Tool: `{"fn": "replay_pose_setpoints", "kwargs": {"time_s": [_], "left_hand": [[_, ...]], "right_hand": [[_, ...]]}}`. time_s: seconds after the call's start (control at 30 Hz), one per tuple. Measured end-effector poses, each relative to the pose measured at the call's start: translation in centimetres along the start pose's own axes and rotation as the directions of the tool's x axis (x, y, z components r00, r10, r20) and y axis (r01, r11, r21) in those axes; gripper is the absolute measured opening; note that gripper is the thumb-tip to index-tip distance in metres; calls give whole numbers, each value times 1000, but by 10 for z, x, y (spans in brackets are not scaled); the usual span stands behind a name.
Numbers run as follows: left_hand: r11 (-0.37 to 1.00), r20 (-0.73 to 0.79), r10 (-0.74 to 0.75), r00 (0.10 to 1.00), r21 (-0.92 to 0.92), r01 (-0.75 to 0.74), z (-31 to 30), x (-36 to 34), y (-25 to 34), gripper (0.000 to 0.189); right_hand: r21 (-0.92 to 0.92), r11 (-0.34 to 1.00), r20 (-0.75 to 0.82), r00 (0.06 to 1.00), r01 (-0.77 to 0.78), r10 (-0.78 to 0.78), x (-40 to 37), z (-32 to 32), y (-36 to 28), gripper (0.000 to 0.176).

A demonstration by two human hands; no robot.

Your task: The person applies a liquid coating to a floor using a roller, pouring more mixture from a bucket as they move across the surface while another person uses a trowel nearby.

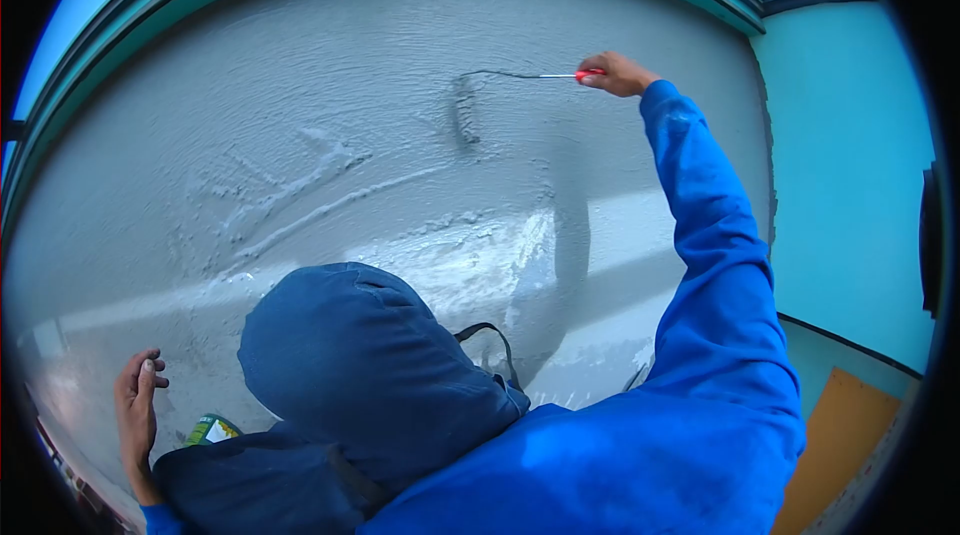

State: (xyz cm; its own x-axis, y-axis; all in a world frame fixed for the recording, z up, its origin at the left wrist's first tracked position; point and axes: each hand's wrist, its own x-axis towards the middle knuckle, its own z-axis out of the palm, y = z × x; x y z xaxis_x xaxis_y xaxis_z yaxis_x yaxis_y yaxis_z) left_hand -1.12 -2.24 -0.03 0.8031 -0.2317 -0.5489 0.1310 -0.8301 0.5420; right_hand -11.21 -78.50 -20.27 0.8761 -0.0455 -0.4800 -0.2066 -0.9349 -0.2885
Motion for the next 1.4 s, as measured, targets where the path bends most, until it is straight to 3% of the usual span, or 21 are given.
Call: {"fn": "replay_pose_setpoints", "kwargs": {"time_s": [0.13, 0.3, 0.4, 0.5, 0.57, 0.73, 0.9, 1.0, 1.13, 1.2, 1.33, 1.4], "left_hand": [[1000, -27, -14, 1000, -19, 14, -4, -5, -11, 35], [1000, -35, -25, 999, 7, 25, -6, -5, -10, 35], [1000, -32, -11, 999, 4, 11, -5, -3, -11, 34], [1000, -26, -18, 1000, 8, 18, -2, -3, -4, 34], [1000, -29, -9, 1000, 15, 9, -1, -3, -3, 33], [1000, -19, 1, 1000, -20, -2, 2, -2, 4, 33], [1000, 1, -9, 1000, -28, 9, -2, -3, -8, 33], [999, -28, -33, 999, -35, 32, -4, -4, -11, 33], [999, -41, -40, 998, -35, 39, -5, -5, -13, 35], [999, -45, -34, 998, -32, 32, -7, -4, -13, 35], [1000, -85, -16, 996, 25, 18, -16, -2, -11, 34], [999, -112, -7, 994, 42, 11, -19, -6, 4, 33]], "right_hand": [[24, 992, 80, 990, -122, 120, -59, -29, 56, 27], [-36, 874, 180, 857, -485, 483, -124, -34, 114, 29], [-25, 893, 166, 879, -449, 446, -124, -16, 120, 30], [28, 963, 155, 953, -268, 260, -89, -1, 107, 29], [19, 991, 146, 981, -135, 131, -50, 9, 74, 31], [10, 995, -65, 993, -94, 95, 49, 36, -88, 33], [159, 981, -15, 994, 113, -112, 76, 16, -90, 34], [234, 972, 67, 997, 20, -36, 42, -7, -8, 35], [110, 946, 179, 942, -305, 283, -31, -39, 75, 28], [97, 889, 156, 889, -448, 431, -57, -41, 95, 25], [130, 864, 198, 867, -486, 458, -49, -29, 99, 24], [181, 902, 181, 915, -392, 361, -18, -17, 91, 25]]}}
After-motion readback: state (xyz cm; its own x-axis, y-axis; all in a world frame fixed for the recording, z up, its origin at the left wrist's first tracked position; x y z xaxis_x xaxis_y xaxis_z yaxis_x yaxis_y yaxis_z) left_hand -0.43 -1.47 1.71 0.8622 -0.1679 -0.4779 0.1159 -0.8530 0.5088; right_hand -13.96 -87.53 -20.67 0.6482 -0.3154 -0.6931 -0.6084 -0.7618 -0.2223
